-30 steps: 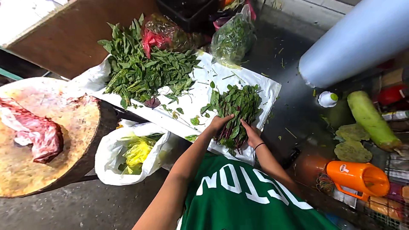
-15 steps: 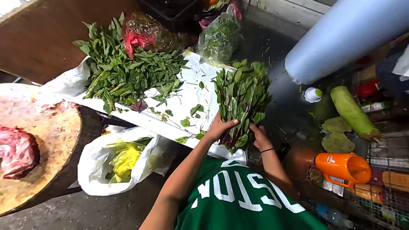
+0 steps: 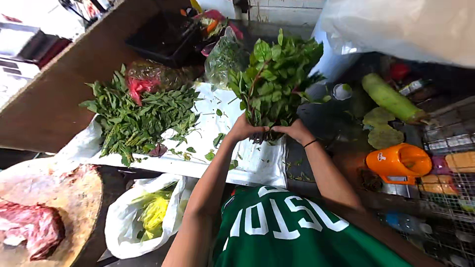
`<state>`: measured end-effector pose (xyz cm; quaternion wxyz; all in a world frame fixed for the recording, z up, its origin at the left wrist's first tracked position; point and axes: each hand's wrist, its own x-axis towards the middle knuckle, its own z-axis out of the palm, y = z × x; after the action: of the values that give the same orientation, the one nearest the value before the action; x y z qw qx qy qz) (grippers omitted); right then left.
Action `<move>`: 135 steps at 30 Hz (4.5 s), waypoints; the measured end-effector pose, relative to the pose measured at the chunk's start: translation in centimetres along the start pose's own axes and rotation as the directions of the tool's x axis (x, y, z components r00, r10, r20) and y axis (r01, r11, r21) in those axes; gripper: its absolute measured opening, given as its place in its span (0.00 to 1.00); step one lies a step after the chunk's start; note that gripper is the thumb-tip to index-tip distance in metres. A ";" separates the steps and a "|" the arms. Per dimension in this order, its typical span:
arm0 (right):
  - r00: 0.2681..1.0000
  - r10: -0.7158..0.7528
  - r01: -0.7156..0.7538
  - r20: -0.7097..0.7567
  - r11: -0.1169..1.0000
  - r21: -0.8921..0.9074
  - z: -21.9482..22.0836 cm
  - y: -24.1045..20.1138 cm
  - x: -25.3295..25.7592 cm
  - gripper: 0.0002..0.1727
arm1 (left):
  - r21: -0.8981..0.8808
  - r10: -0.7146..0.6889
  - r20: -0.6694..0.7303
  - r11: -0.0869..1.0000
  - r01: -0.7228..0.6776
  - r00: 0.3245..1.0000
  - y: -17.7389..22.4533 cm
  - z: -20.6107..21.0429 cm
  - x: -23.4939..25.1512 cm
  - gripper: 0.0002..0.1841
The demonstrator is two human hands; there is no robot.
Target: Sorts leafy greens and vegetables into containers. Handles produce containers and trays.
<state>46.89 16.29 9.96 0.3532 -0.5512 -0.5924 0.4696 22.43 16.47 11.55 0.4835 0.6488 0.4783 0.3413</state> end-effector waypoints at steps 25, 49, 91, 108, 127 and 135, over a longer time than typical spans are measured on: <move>0.981 -0.104 0.119 0.165 0.989 -0.083 1.4 -5.6 -0.3 0.44 | -0.348 -0.025 -0.203 0.936 -0.049 0.979 1.5 -1.0 -4.5 0.38; 0.742 -0.164 0.248 0.651 0.968 -0.039 34.9 -9.8 -10.8 0.45 | -0.674 -0.408 -0.610 0.718 -0.174 0.679 -5.5 -11.9 -40.1 0.44; 0.876 0.303 -0.306 -0.374 0.950 0.053 -12.9 6.0 -23.0 0.47 | -0.632 -0.173 0.498 0.598 0.493 0.850 1.8 26.1 -9.5 0.42; 0.727 0.490 -0.660 -0.482 0.692 -0.293 -26.8 27.3 -17.7 0.50 | -0.224 -0.429 0.416 0.806 0.548 0.802 -5.7 41.1 1.1 0.71; 0.985 -0.114 0.060 -0.127 0.929 -0.366 -7.2 15.3 -15.4 0.25 | -0.073 -0.268 0.427 0.942 0.328 0.864 -4.6 25.8 -8.1 0.24; 0.977 -0.087 0.148 0.196 0.935 -0.322 2.5 14.2 -11.6 0.24 | -0.003 -0.483 -0.159 0.872 0.489 0.861 -8.0 -4.2 -14.1 0.32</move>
<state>50.77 3.75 -3.05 0.2273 -0.5222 -0.7248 0.3877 11.90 4.96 5.44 0.5030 0.4879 0.6686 0.2486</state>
